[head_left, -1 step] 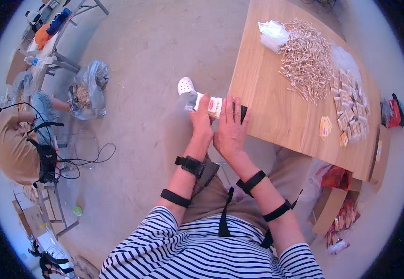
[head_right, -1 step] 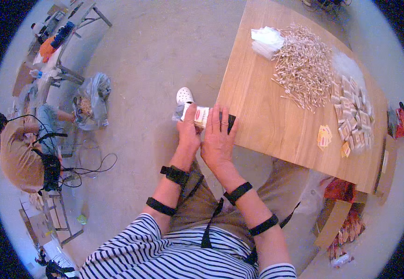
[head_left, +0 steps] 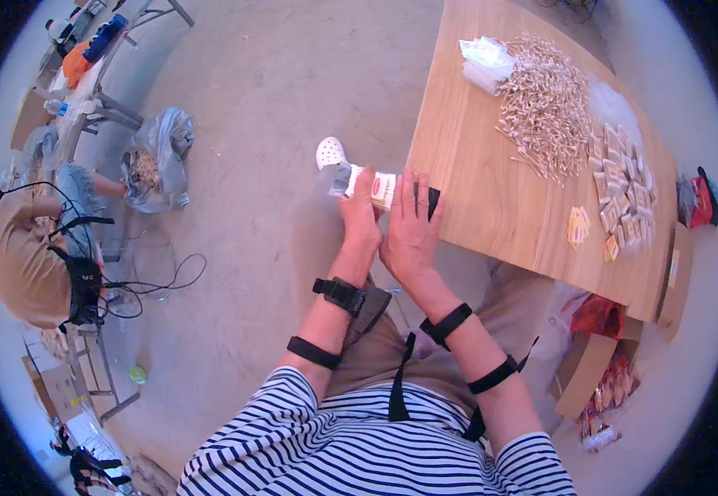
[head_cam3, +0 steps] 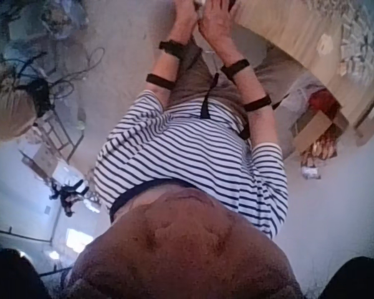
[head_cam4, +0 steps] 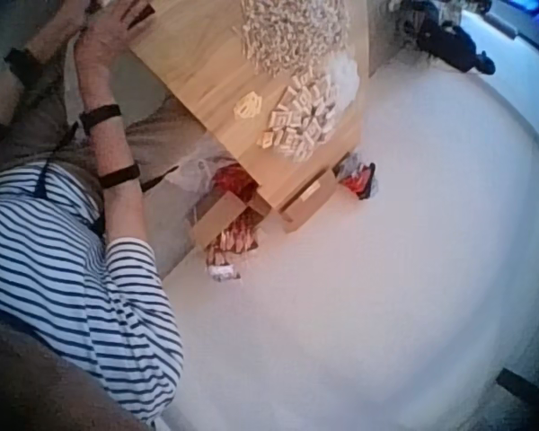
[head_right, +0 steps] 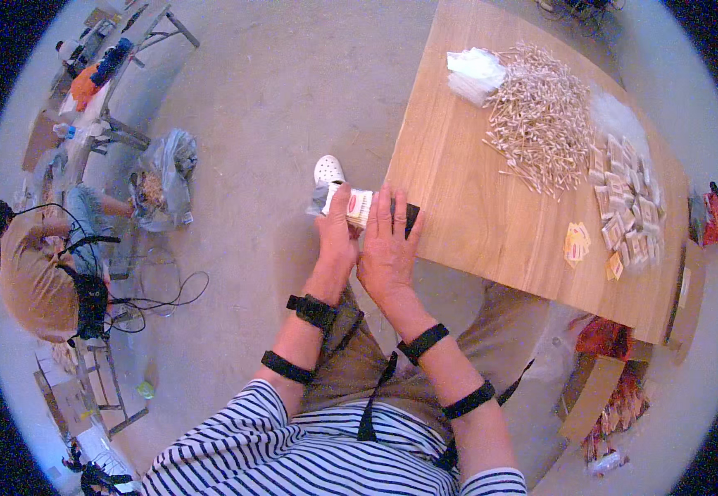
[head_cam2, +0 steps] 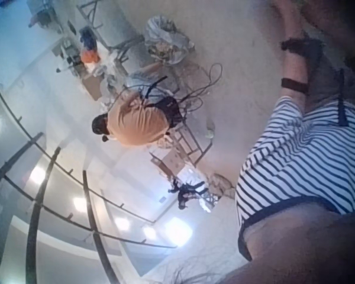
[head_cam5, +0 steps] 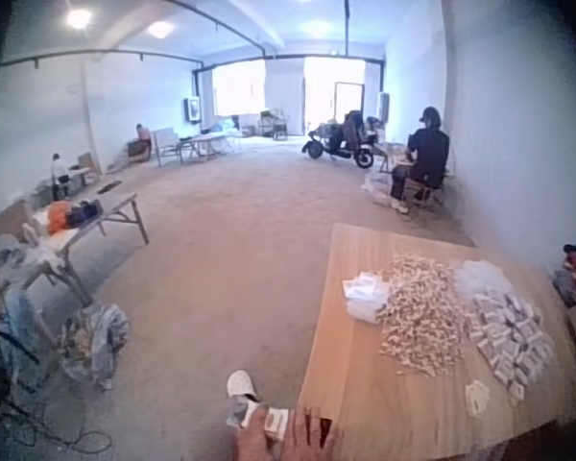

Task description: The person is counting and packing small wooden cotton swabs or sticks into individual paper or plastic packets.

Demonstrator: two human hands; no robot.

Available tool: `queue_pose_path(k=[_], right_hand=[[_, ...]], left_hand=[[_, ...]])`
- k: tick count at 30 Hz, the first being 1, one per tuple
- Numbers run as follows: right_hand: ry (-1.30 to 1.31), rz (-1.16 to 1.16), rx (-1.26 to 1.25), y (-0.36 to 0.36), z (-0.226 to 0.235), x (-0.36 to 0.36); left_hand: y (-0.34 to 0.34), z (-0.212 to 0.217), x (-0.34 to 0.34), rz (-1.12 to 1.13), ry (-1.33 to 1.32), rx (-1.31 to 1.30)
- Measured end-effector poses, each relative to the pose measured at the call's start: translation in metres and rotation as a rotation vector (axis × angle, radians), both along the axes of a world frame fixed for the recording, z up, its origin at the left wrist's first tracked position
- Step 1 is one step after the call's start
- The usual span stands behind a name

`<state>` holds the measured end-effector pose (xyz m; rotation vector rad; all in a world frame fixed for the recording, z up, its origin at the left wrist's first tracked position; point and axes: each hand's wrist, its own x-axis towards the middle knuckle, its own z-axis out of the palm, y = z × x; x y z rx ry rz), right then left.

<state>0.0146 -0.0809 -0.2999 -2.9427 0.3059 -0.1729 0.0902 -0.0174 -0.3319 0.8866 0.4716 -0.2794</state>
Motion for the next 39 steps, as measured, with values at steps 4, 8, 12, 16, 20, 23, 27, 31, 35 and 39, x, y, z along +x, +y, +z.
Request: queue_pose_path(k=[4, 8, 12, 16, 20, 23, 27, 31, 35, 39], right_hand=[[0.013, -0.005, 0.022, 0.0, 0.0, 0.0], [-0.011, 0.019, 0.025, 0.001, -0.001, 0.002], [0.026, 0.073, 0.019, 0.0, 0.002, 0.006], [0.017, 0.094, -0.02, 0.003, 0.002, 0.009], [-0.001, 0.096, -0.004, 0.003, 0.001, 0.011], [-0.005, 0.114, -0.022, 0.004, 0.002, 0.014], [0.023, 0.149, -0.056, 0.008, 0.005, 0.018], [0.022, 0.177, -0.062, 0.01, 0.002, 0.024], [0.011, 0.196, -0.045, 0.015, 0.001, 0.031], [-0.014, 0.22, -0.05, 0.024, 0.001, 0.04]], left_hand=[[-0.002, -0.002, -0.001, 0.015, -0.006, -0.035], [-0.001, -0.006, -0.001, 0.002, 0.01, -0.069], [-0.001, -0.005, -0.001, -0.008, 0.002, -0.154], [0.003, -0.011, 0.0, -0.023, 0.023, -0.196], [0.002, -0.01, -0.001, -0.022, 0.013, -0.205], [0.003, -0.015, 0.001, -0.016, 0.019, -0.126], [0.009, -0.02, 0.006, -0.02, -0.017, -0.088], [0.014, -0.015, 0.01, 0.006, -0.018, -0.144], [0.02, -0.012, 0.014, 0.044, -0.019, -0.147], [0.033, -0.015, 0.021, 0.035, -0.021, -0.125]])
